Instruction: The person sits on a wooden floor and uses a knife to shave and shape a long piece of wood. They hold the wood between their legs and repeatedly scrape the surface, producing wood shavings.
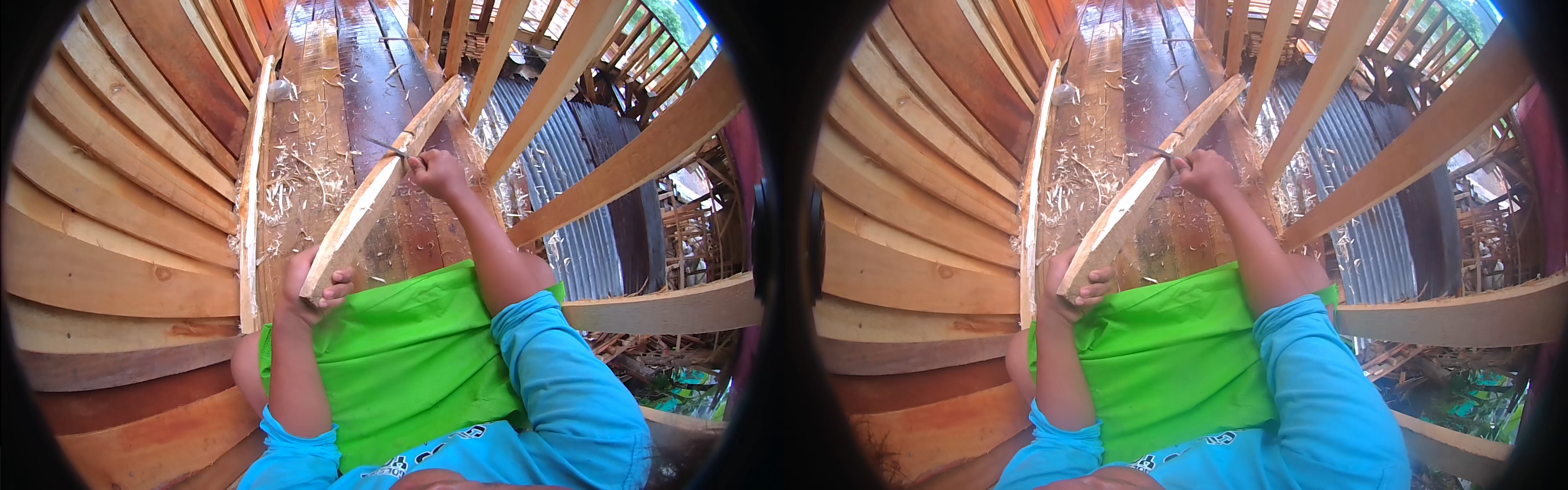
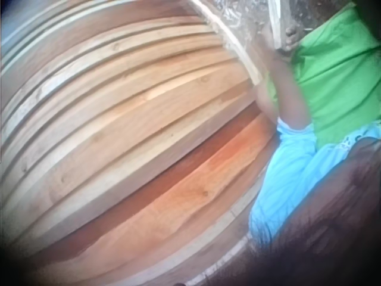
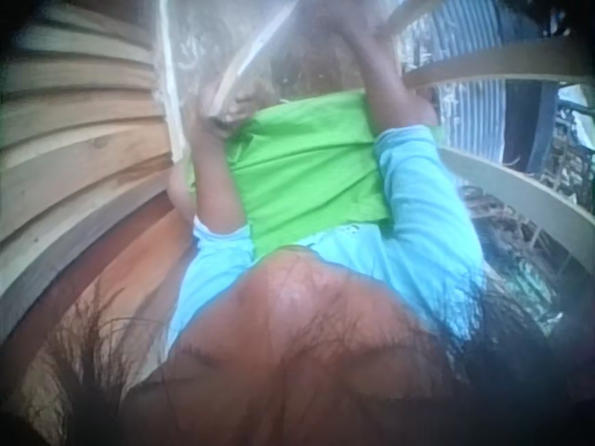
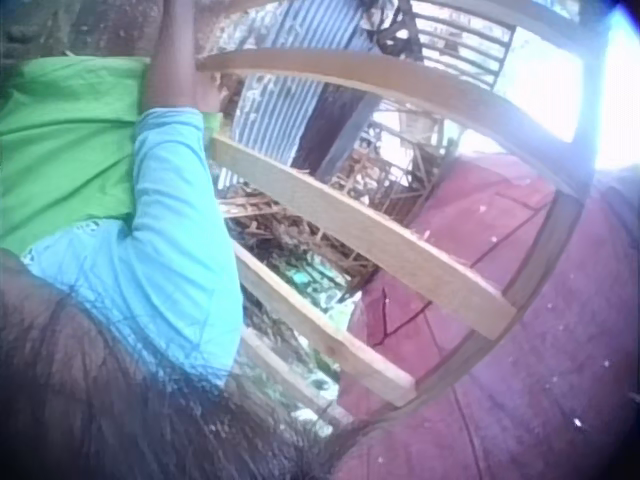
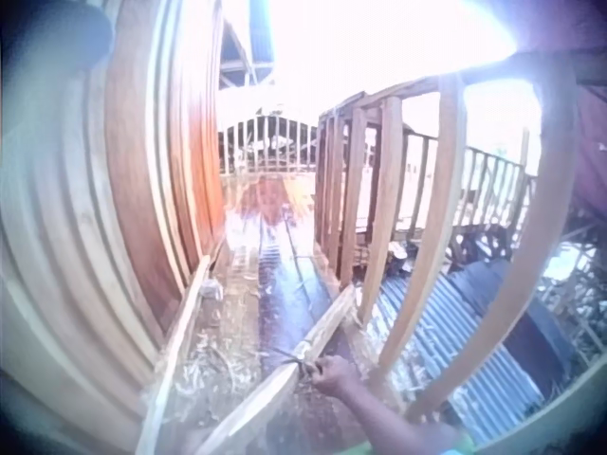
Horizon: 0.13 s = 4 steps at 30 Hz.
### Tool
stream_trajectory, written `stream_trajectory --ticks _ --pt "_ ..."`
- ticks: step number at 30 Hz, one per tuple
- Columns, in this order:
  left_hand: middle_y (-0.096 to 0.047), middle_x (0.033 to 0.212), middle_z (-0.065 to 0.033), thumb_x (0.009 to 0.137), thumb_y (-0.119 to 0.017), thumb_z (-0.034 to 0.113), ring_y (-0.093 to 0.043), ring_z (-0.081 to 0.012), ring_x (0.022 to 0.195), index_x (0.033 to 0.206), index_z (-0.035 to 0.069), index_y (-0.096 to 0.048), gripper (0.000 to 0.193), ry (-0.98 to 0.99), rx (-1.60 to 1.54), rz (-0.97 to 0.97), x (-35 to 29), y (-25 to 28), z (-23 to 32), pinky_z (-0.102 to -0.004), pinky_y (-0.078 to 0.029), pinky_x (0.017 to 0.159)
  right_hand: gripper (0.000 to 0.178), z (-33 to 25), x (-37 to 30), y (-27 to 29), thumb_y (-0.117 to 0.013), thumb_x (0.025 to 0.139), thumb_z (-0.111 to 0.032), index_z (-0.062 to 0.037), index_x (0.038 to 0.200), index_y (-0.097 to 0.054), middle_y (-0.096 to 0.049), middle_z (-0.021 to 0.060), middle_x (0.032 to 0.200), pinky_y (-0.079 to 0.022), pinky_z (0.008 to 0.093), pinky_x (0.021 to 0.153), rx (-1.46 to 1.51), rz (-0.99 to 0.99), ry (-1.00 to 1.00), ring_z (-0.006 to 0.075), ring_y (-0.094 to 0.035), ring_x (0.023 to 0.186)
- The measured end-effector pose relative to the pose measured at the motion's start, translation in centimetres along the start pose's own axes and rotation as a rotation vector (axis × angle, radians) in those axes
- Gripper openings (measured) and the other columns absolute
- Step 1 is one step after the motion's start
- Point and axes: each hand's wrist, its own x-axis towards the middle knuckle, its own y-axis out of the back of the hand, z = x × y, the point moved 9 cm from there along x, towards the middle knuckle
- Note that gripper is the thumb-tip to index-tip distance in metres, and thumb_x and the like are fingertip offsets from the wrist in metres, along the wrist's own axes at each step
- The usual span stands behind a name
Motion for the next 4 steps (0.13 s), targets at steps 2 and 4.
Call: stream_trajectory --ticks 2,4 --pt "-0.044 0.071 -0.0077 0.101 -0.029 0.032 -0.044 -0.0158 0.045 0.129 0.005 -0.043 0.041 0.0 -0.003 -0.012 0.2 -0.3 0.1 -0.0248 -0.036 0.031 0.041 0.0 0.2 0.7 -0.057 0.09 -0.045 -0.0079 0.08 -0.071 -0.067 0.0186 0.074 -0.052 0.0491 0.07 0.012 0.066 -0.029 0.0361 -0.068 0.076" --pt "-0.045 0.073 -0.0082 0.101 -0.029 0.033 -0.045 -0.0166 0.046 0.132 0.006 -0.042 0.042 0.006 -0.017 -0.021 -0.4 -0.8 0.1 -0.0254 -0.038 0.031 0.046 -2.6 -0.9 0.1 -0.056 0.091 -0.047 -0.0058 0.079 -0.071 -0.069 0.0196 0.076 -0.052 0.0477 0.075 -0.084 0.044 0.176 0.0345 -0.069 0.082"
